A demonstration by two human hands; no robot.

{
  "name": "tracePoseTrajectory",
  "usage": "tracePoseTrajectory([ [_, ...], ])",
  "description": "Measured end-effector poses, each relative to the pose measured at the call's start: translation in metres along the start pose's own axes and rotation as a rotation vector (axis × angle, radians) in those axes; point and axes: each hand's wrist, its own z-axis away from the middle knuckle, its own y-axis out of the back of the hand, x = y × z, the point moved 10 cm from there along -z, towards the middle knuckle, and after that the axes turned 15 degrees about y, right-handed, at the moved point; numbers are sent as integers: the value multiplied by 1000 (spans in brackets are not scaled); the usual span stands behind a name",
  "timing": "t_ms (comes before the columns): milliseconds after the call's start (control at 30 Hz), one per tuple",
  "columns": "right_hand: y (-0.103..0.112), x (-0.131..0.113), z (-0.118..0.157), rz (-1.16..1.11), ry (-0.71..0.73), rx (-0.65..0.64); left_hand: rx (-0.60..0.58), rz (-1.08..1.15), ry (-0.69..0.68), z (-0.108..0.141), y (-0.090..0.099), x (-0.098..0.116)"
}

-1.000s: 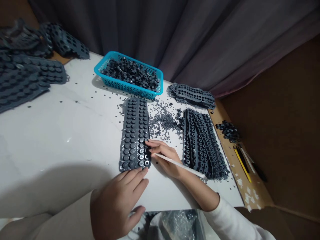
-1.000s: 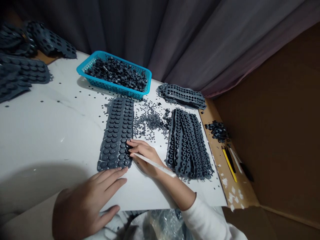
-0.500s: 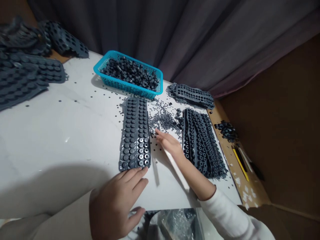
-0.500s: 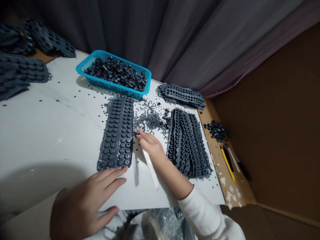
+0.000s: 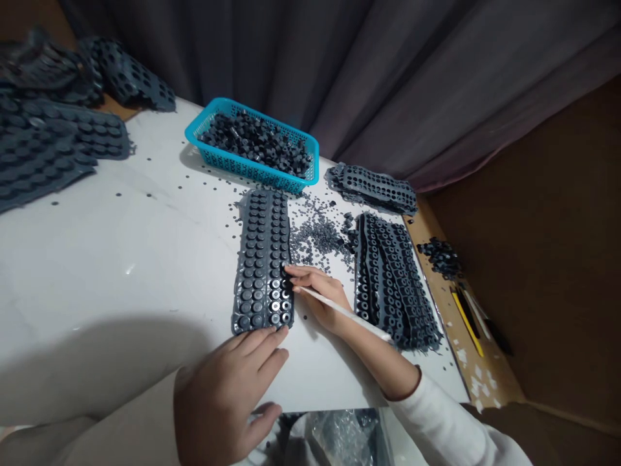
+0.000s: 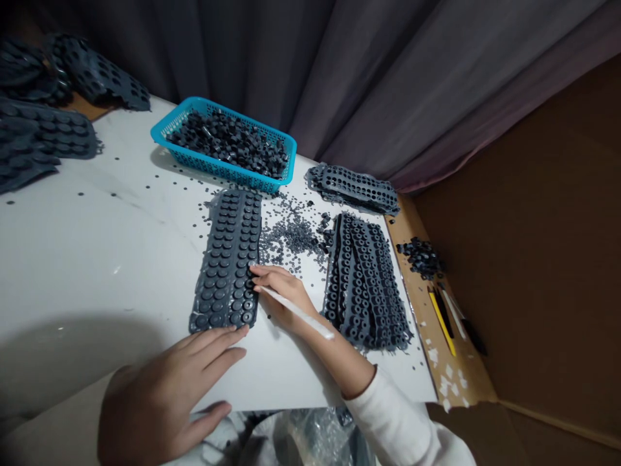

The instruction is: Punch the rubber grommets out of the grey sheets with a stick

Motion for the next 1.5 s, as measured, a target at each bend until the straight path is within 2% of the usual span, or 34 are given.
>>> tracePoseTrajectory([
  [133, -1, 7, -2, 211, 84, -96, 29, 29, 47, 1, 3, -4],
  [267, 23, 11, -11, 363, 43, 32, 26, 59, 56, 2, 2, -4],
  [367, 27, 8, -18, 235, -19, 76, 22, 58, 72, 1, 1, -7],
  [533, 9, 3, -18, -29, -62, 34, 1, 59, 93, 0, -2, -12],
  [667, 5, 8, -13, -33, -76, 44, -1, 54, 129, 0, -1, -14],
  [867, 2, 9, -11, -25, -23, 11, -6, 37, 163, 1, -2, -18],
  [1000, 0, 16, -12, 121, 24, -70, -41, 48, 191, 4, -7, -22],
  [1167, 27, 24, -20, 277, -51, 87, -45, 47, 192, 8, -9, -25],
  [1267, 28, 19, -23, 173, -81, 132, -70, 41, 117, 8, -10, -22],
  [1367, 17, 18, -20, 7, -133, 121, -82, 29, 52, 8, -11, -18],
  [1500, 8, 24, -13, -62, -194, 116, -77, 15, 58, 4, -11, -17],
])
